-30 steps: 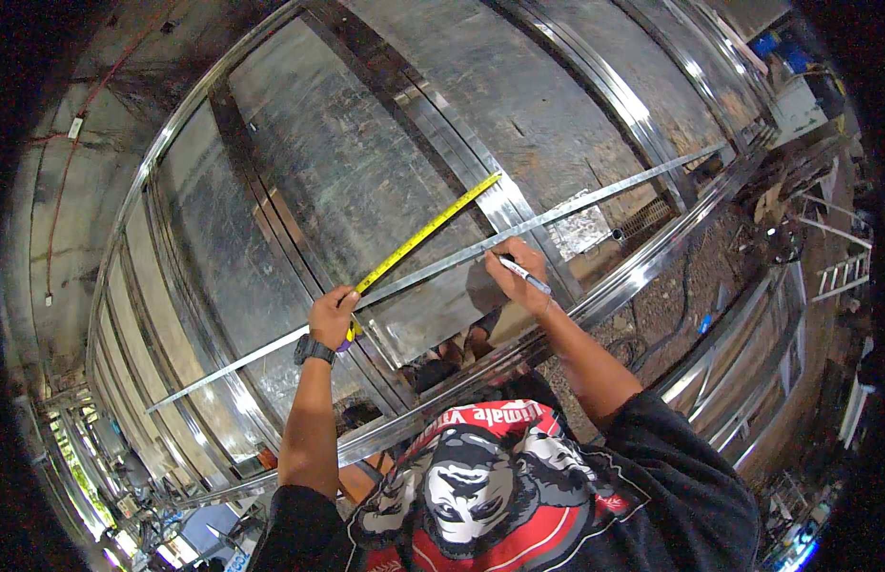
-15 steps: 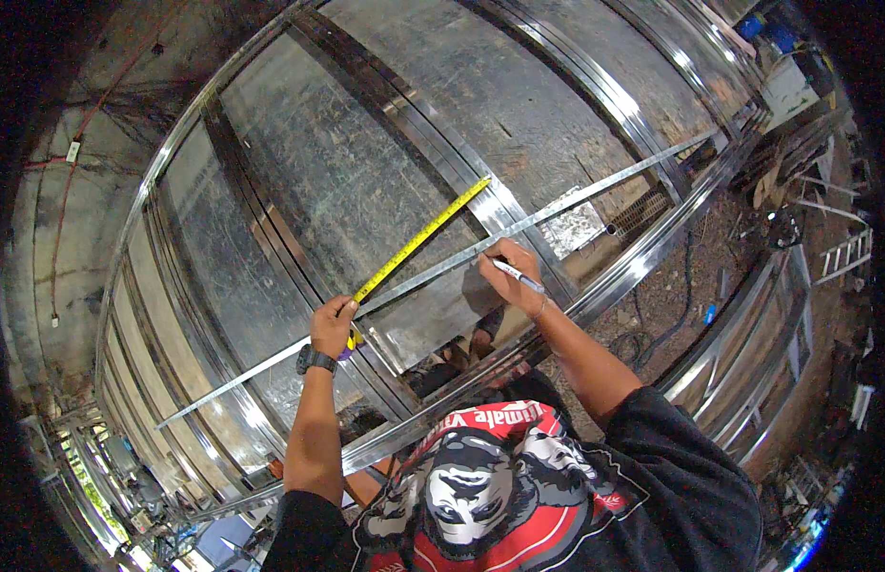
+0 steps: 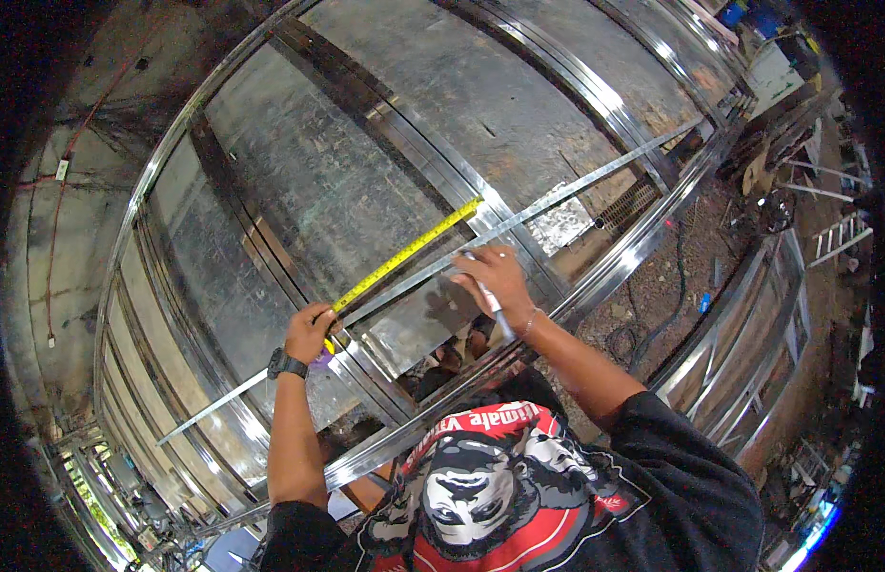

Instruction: The person measures a metal frame structure using a tape measure and marks measurement points with a marker. The person repeatedly extends the tape measure across different sections of the frame and makes marks at specific intervals.

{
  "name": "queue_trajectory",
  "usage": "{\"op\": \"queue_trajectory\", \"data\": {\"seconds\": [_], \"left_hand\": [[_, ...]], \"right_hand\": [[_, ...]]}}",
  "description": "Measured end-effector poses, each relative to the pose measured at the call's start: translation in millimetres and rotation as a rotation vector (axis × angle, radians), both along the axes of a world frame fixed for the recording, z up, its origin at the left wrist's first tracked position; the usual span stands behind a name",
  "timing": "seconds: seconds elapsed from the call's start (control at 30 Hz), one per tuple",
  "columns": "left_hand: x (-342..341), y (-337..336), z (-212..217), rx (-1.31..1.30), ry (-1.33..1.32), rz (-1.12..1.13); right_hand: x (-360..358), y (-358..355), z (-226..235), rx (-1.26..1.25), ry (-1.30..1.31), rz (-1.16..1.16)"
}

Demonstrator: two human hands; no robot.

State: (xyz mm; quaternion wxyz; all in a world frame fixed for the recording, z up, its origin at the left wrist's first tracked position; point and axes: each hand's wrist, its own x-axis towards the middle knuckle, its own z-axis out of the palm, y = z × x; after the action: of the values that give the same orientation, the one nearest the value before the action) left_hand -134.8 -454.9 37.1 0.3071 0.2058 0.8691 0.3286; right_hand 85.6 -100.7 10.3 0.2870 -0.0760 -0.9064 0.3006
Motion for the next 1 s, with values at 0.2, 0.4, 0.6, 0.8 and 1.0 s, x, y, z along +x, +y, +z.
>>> {"op": "queue_trajectory", "data": {"seconds": [0.2,0.4,0.6,0.8,1.0], "left_hand": [[-0.6,-5.6,-7.1,-0.003,0.176,-0.152],[-7.4,-9.5,-8.6,0.022,0.191,-0.177],[-4.1,-9.6,-1.8,0.015,0.144,-0.16],[-2.2,-14.1,-7.1,0.055,0.161,-0.111],[-4.8,-16.0,-7.4,0.028,0.148,-0.114]], "right_hand": [[-45.4,-17.6,-9.9,0.246,-0.119,0.093],[-60.0,-34.7,-39.4,0.23,-0.175,0.047],[-62.0,-40.0,-36.9,0.194,-0.188,0.043],[-63.4,-42.2,-34.5,0.156,-0.151,0.055],[-60.9,-40.7,-29.7,0.13,-0.157,0.091]]}}
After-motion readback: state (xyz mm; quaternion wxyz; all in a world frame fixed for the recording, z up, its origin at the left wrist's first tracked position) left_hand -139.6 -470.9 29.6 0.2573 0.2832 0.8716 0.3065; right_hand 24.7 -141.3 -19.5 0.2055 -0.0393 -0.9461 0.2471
